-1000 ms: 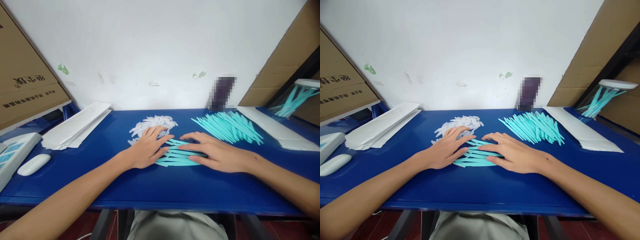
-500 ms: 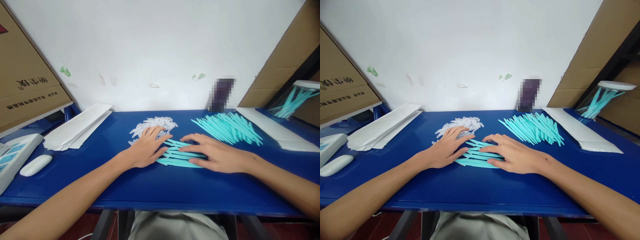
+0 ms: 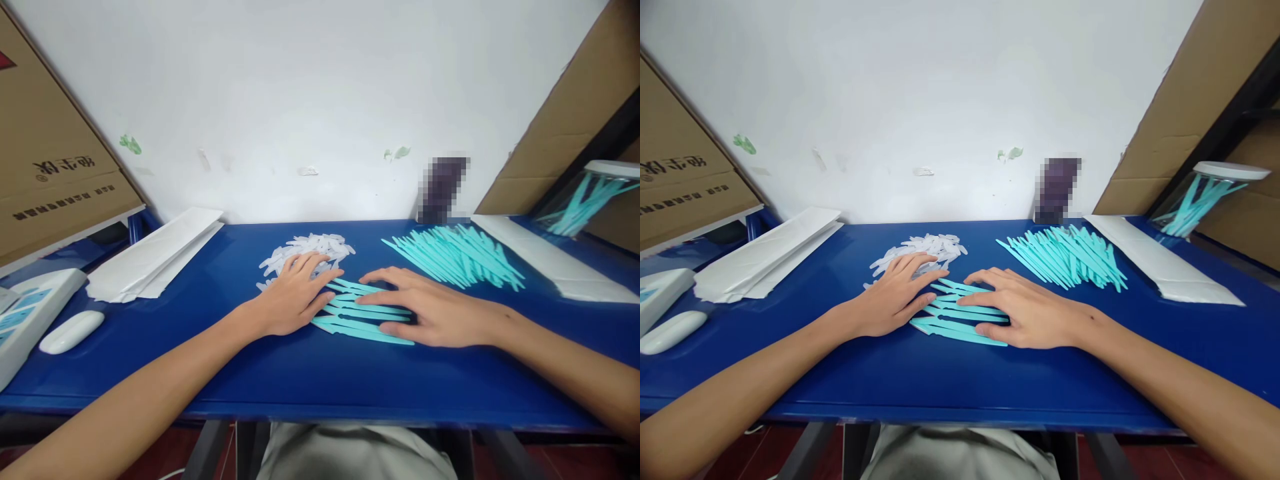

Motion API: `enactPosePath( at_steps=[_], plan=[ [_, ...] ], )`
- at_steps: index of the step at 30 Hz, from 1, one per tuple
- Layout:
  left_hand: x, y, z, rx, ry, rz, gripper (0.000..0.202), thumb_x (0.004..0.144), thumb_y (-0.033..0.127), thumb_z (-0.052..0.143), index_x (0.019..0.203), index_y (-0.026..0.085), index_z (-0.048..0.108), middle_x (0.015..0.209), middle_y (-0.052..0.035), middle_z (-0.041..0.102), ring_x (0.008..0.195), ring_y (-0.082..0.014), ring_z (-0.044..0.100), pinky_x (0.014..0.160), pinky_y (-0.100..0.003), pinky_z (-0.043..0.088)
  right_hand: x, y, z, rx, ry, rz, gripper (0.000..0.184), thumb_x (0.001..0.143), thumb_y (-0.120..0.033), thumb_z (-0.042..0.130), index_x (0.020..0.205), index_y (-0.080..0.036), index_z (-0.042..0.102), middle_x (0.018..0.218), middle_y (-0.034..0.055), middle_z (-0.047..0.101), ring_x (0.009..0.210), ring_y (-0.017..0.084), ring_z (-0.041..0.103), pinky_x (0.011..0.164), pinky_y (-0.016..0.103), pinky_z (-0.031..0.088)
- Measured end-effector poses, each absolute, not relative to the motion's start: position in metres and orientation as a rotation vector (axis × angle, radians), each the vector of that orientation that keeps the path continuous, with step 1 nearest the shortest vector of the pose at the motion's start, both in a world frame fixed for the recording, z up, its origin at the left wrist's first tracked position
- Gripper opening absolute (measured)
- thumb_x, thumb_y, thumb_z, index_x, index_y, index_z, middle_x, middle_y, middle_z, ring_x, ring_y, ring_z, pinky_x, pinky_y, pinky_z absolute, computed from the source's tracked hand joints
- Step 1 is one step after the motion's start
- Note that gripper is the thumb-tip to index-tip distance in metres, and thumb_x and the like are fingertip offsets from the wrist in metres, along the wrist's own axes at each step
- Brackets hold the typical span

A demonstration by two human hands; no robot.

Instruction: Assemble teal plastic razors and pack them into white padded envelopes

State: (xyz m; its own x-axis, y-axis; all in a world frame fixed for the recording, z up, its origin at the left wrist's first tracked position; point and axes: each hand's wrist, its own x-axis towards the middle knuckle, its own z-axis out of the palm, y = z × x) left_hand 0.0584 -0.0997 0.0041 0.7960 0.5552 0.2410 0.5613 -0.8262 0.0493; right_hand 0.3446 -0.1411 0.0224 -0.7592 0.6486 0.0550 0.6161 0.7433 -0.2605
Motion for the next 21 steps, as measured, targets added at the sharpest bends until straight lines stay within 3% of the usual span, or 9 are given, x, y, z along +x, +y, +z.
enactPosePath(
  at_steps=[14, 21],
  plan=[
    [0.059, -0.0998, 0.004, -2.958, -0.933, -0.383, 0.047, 0.106, 0.043, 0.029, 0.148, 0.025, 0.041, 0.153, -0.0163, 0.038, 0.143, -0.035, 0.03, 0.113, -0.06, 0.029, 0.3402, -0.1463, 0.0243, -0.922, -2.821, 0.447, 0.037, 0.1, -0.044, 0.047, 0.129, -0.034, 0.068, 0.154, 0.0108, 0.042, 0.142, 0.035, 0.038, 0.108, 0.059, 0.036],
    [0.0584, -0.0992, 0.0029, -2.945, -0.922, -0.391, 0.047, 0.106, 0.042, 0.03, 0.147, 0.023, 0.042, 0.152, -0.0173, 0.039, 0.141, -0.036, 0.033, 0.112, -0.061, 0.03, 0.3414, -0.1445, 0.0232, -0.95, -2.765, 0.473, 0.041, 0.102, -0.043, 0.044, 0.138, -0.033, 0.062, 0.153, 0.0102, 0.043, 0.137, 0.032, 0.043, 0.107, 0.053, 0.04]
  ],
)
